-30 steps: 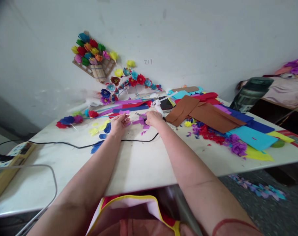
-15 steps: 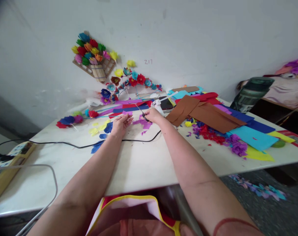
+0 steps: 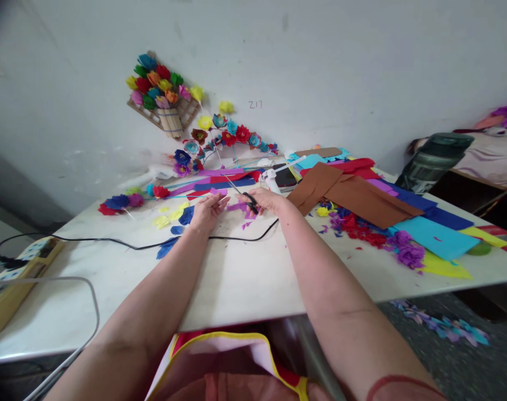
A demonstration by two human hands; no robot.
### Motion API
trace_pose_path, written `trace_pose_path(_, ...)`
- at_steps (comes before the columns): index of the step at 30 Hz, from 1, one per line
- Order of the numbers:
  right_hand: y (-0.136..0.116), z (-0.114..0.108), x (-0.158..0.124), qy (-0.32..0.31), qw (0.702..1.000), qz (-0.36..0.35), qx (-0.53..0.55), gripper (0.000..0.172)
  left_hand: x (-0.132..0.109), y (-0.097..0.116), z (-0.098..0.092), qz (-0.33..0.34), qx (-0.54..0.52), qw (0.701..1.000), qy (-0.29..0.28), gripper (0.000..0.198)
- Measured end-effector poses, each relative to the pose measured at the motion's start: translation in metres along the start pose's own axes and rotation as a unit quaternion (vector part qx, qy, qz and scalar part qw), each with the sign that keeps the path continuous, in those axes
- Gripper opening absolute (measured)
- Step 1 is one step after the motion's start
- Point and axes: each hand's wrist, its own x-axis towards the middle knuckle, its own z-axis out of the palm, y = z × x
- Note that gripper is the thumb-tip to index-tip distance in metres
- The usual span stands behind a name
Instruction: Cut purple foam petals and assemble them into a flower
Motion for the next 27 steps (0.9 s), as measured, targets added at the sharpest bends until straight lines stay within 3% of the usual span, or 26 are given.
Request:
trace_pose_path(6, -0.001, -0.001, -0.003, -0.047, 0.999, -0.01, 0.011, 0.036, -0.001, 0.001, 0.002, -0.005, -0.016, 1.0, 0.002, 0.017)
trace_pose_path(16, -0.005, 0.007, -0.004, -0.064, 0.998, 0.015, -0.006, 0.044, -0.001, 0.001, 0.004, -0.01, -0.034, 0.999, 0.011, 0.013)
trace_pose_path(27, 0.001, 0.015, 0.004, -0.074, 0.997, 0.006, -0.019, 0.037, 0.001, -0.002, 0.003, -0.004, -0.042, 0.999, 0.008, 0.017)
